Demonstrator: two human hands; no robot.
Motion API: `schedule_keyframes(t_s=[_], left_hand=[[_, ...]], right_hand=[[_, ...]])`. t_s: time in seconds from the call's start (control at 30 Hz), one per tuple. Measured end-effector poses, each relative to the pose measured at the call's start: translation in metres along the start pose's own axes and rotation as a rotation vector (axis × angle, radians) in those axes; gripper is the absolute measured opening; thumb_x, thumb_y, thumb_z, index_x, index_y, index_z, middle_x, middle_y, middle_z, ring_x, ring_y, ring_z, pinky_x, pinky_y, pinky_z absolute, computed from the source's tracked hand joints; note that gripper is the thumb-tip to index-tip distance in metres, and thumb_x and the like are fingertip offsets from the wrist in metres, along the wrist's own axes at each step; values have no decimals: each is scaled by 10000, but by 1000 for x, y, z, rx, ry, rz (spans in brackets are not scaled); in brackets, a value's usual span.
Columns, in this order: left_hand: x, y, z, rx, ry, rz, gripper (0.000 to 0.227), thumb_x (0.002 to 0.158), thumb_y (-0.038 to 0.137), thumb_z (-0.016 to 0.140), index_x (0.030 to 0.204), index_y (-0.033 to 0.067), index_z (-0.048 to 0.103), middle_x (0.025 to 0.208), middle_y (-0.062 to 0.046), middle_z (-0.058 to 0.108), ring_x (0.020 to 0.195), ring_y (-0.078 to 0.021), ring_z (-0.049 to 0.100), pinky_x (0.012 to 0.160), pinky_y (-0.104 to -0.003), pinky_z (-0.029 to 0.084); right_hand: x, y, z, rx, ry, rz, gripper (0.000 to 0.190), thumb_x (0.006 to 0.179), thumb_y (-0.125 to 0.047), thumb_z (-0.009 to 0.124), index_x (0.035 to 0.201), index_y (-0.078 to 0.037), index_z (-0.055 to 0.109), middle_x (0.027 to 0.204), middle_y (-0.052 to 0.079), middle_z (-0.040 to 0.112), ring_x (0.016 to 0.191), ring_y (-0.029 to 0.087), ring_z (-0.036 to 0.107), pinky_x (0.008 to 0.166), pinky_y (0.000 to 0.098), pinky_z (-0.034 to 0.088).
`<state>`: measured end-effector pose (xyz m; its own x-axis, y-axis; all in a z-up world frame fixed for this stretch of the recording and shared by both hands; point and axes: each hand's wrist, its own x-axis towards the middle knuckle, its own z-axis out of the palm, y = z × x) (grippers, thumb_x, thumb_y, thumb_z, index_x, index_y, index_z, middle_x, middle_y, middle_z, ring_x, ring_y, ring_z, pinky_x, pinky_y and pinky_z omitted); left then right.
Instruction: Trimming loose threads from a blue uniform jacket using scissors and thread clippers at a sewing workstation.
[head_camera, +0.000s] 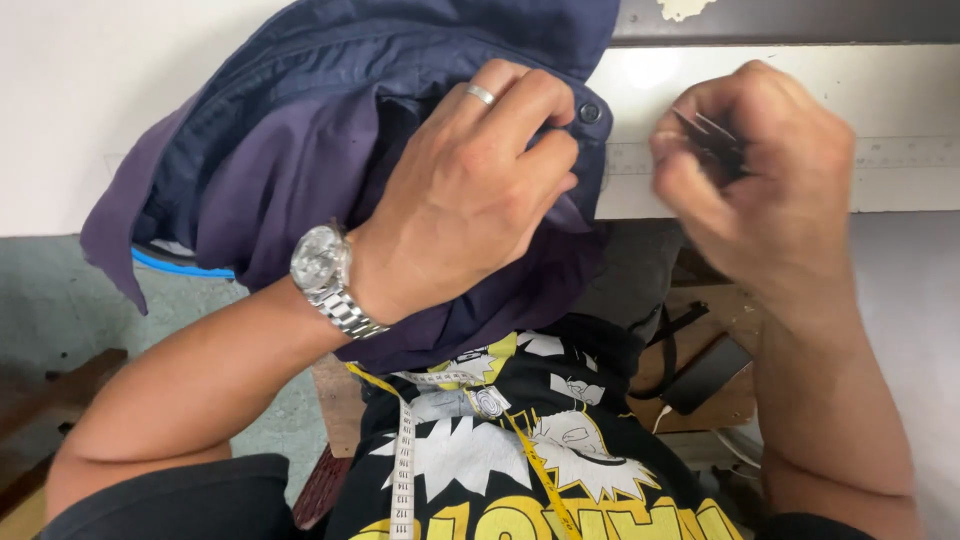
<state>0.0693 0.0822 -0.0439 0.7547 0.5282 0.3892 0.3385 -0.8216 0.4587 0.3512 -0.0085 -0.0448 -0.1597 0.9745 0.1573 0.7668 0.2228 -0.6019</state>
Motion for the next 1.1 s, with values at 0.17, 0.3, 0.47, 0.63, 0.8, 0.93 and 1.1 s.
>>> schedule_keyframes(t_s=[0.17,0.3,0.47,0.63,0.8,0.93,1.1], left_hand=[[6,19,14,184,72,-66,614,994,366,1247,1042,66,713,1206,-84,628,1139,-344,617,816,-476,542],[9,34,10,76,109,-153,282,1092,35,909,1006,24,641,1238,-144,656,1143,-410,622,835,-550,525],[3,41,2,-45,95,-221,211,1150,-83,797,1018,-14,648,1256,-178,638,1175,-445,622,904,-545,518],[-1,37,4,-231,241,-131,198,1171,-184,803,1047,-104,671,1215,-205,624,1279,-517,769,1205,-609,634],[-1,38,2,-249,264,-158,61,1200,-91,821,1161,-104,777,1264,-234,667,1313,-517,770,1198,-615,645],[0,37,9,-242,307,-203,129,1173,-85,870,1161,-77,742,1280,-215,663,1262,-446,754,1140,-563,618],[6,40,13,-236,360,-218,180,1092,-203,749,1103,-46,660,1227,-185,636,1216,-423,757,1121,-529,631]], right_hand=[[7,-5,-4,47,-34,-103,130,1293,170,969,1340,67,906,1197,203,734,1020,305,773,923,412,628],[16,-2,1,-26,-33,-122,165,1281,119,995,1403,36,922,1225,152,698,974,263,764,806,389,564],[15,-3,2,-81,-22,-124,201,1295,7,1075,1437,1,932,1249,132,721,1021,252,793,846,409,602],[26,-36,-14,311,-146,195,229,1244,-172,952,1216,33,854,1101,99,845,921,187,716,861,335,570],[38,-33,-8,490,-154,367,263,1243,-117,871,995,-85,789,886,-47,692,838,68,534,791,270,437],[41,-42,-9,491,-137,456,322,1217,-59,752,906,-80,832,768,-17,715,695,71,537,706,269,438],[31,-38,1,641,-61,516,280,1231,-38,736,960,-15,801,701,25,602,618,96,444,593,279,357]])
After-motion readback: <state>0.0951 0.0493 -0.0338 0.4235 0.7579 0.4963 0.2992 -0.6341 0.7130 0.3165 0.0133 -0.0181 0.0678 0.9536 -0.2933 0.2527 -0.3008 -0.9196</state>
